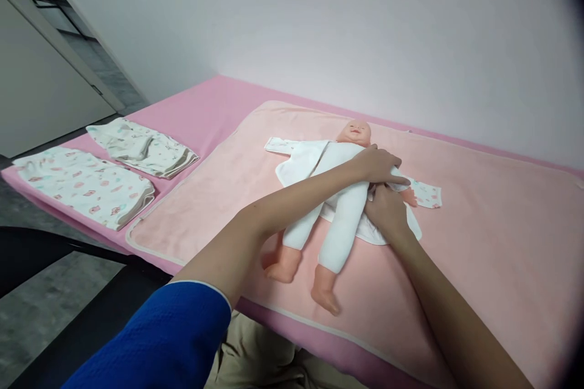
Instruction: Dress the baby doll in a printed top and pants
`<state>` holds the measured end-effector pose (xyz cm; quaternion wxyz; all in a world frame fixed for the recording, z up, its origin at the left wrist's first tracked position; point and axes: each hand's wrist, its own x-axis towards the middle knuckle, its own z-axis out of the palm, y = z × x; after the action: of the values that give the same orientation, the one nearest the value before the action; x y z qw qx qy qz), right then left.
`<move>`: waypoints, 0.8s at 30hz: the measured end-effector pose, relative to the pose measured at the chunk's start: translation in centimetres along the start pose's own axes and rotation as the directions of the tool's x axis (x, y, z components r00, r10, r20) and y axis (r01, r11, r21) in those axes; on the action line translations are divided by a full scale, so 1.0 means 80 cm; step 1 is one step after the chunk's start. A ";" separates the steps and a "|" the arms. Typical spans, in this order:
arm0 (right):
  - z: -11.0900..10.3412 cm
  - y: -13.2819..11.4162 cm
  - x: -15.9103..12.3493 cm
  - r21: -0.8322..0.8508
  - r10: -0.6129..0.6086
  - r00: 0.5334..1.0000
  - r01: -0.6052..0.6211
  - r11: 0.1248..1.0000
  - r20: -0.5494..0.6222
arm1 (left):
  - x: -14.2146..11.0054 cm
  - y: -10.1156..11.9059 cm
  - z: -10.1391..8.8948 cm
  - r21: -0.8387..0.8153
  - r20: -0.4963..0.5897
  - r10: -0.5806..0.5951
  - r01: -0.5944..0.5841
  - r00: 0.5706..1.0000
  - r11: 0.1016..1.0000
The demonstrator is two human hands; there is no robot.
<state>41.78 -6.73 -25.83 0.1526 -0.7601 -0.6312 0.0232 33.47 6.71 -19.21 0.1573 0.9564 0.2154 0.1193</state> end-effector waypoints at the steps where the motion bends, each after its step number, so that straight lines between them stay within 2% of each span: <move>1: -0.004 -0.002 -0.001 0.013 0.031 0.999 -0.032 0.999 0.014 | -0.006 -0.002 -0.001 -0.029 -0.065 -0.021 0.019 0.998 0.999; 4: -0.012 -0.005 0.005 0.011 0.125 0.992 -0.125 0.992 0.033 | -0.021 -0.005 -0.005 -0.118 -0.234 -0.106 0.080 0.966 0.990; 6: -0.014 -0.003 0.017 -0.021 0.188 0.982 -0.188 0.982 0.033 | -0.027 -0.005 -0.008 -0.150 -0.306 -0.146 0.103 0.941 0.983; 11: -0.021 0.018 0.051 -0.108 0.251 0.967 -0.245 0.964 0.046 | -0.033 -0.005 -0.014 -0.183 -0.359 -0.179 0.119 0.916 0.976; 14: -0.029 0.042 0.060 -0.171 0.220 0.970 -0.200 0.965 0.106 | -0.034 -0.007 -0.016 -0.171 -0.331 -0.157 0.104 0.930 0.980; 16: -0.037 0.063 0.062 -0.176 0.227 0.968 -0.207 0.962 0.103 | -0.034 -0.008 -0.017 -0.140 -0.284 -0.114 0.077 0.952 0.987; 21: -0.060 0.118 0.055 0.003 0.259 0.966 -0.259 0.966 0.015 | -0.029 -0.004 -0.015 -0.012 -0.085 -0.013 0.012 0.996 1.000; 24: -0.070 0.126 0.049 0.086 0.220 0.974 -0.215 0.973 -0.053 | -0.023 -0.003 -0.012 0.036 -0.009 -0.013 0.013 1.000 0.999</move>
<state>53.44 -5.64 -22.55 0.1988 -0.8183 -0.5377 0.0413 31.46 6.29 -18.68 0.1399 0.9570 0.2246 0.1187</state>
